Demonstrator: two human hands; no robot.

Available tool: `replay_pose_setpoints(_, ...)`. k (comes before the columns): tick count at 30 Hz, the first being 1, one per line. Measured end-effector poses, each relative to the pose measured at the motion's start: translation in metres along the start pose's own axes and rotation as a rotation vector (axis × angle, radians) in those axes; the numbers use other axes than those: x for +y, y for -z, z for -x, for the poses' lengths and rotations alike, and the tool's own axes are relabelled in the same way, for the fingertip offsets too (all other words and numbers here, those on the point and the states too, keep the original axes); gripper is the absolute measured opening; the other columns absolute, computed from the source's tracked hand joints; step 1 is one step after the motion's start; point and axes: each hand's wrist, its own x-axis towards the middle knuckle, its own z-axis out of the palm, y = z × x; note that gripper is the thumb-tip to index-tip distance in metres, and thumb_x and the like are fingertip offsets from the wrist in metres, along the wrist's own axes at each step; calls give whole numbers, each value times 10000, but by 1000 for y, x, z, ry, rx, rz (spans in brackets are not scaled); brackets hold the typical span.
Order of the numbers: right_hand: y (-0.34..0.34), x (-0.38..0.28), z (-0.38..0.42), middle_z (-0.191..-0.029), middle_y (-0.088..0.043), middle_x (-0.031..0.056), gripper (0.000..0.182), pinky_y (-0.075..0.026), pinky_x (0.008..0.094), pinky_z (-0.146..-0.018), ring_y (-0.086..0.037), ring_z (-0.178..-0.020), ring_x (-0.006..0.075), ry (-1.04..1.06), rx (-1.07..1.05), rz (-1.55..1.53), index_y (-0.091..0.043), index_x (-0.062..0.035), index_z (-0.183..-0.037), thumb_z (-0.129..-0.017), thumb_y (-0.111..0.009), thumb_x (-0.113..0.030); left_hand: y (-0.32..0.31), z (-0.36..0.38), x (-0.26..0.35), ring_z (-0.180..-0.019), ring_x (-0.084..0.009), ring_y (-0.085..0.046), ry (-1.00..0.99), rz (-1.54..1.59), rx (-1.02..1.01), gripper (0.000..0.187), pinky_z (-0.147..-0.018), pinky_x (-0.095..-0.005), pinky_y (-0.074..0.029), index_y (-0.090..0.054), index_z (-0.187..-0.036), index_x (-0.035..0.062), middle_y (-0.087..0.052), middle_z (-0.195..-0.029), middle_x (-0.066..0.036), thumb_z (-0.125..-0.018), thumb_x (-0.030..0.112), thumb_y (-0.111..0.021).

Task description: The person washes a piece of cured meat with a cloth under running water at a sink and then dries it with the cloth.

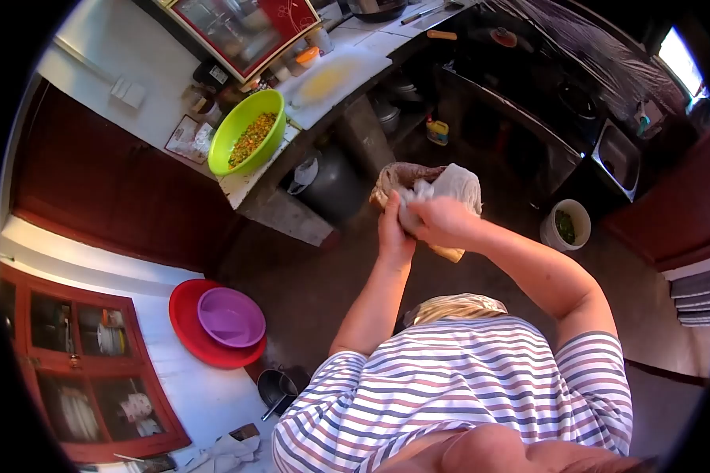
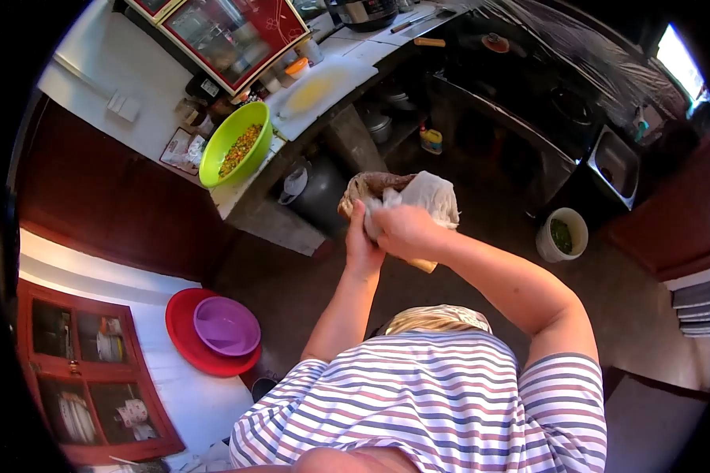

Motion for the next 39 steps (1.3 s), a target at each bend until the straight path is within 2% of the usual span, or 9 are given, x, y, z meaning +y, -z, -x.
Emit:
replay_pose_setpoints(1, 0, -6, 7, -830, -615, 197, 238, -455, 453, -704, -587, -809, 381, -2, -228, 87, -577, -36, -902, -774, -496, -220, 0, 0, 3, -1115, -223, -480, 37, 124, -88, 557, -952, -364, -377, -401, -1270, 63, -482, -1243, -86, -868, 432, -513)
replay_pose_setpoints(6, 1, 52, 28, -837, -628, 181, 323, -462, 382, -721, -609, -796, 315, -165, -181, -57, -621, -39, -916, -703, -598, -281, 21, -20, 15, -1146, -242, -451, -155, 117, 24, 569, -964, -380, -368, -406, -1259, 49, -479, -1244, -77, -818, 338, -621)
replay_pose_setpoints(10, 20, 70, 46, -750, -618, 138, 296, -464, 324, -636, -603, -734, 209, -313, 140, -339, -606, -14, -927, -663, -556, -139, 28, -20, 21, -1107, -239, -481, -154, 138, 74, 459, -948, -378, -386, -440, -1222, 39, -509, -1202, -82, -823, 215, -584)
replay_pose_setpoints(15, -19, 26, 11, -753, -598, 179, 266, -485, 394, -590, -594, -646, 324, 132, 622, -89, -535, -60, -980, -725, -545, -136, 10, -15, 4, -1060, -216, -517, -112, 67, 69, 409, -908, -354, -416, -475, -1187, 37, -545, -1148, -77, -832, 220, -568)
replay_pose_setpoints(23, -30, 50, 37, -746, -571, 166, 257, -465, 434, -563, -579, -627, 336, 126, 343, 162, -508, -118, -965, -711, -544, -134, 13, -2, 39, -1102, -257, -490, -149, 72, -5, 488, -960, -390, -382, -440, -1221, 19, -526, -1186, -99, -813, 257, -562)
replay_pose_setpoints(27, -3, 51, 66, -776, -614, 145, 339, -485, 299, -615, -611, -668, 214, -30, 334, -406, -562, -81, -1059, -724, -512, -71, 27, 4, 59, -1122, -267, -473, -152, 97, 68, 531, -970, -407, -370, -420, -1250, 49, -505, -1214, -103, -793, 263, -586)
replay_pose_setpoints(29, 24, 56, 80, -766, -584, 22, 315, -456, 240, -643, -536, -694, 95, 115, 481, -500, -541, -18, -1061, -750, -496, -30, 30, 8, 63, -1153, -270, -443, -169, 100, 41, 579, -982, -419, -356, -400, -1266, 58, -479, -1243, -103, -777, 302, -591)
replay_pose_setpoints(35, 84, 32, 83, -1022, -565, 41, 332, -430, 265, -836, -521, -936, 108, 383, 559, -1447, -504, -29, -1162, -841, -467, -104, 16, 15, 60, -1190, -281, -405, -101, 122, -96, 644, -1007, -418, -329, -343, -1302, 62, -432, -1281, -120, -774, 365, -552)
replay_pose_setpoints(39, 21, 84, -7, -1092, -565, 42, 343, -427, 269, -854, -522, -983, 126, -15, 405, -920, -508, -41, -1181, -891, -484, -223, -1, 16, 53, -1198, -297, -396, -82, 101, -288, 617, -1007, -438, -331, -343, -1305, 66, -416, -1298, -125, -782, 332, -533)
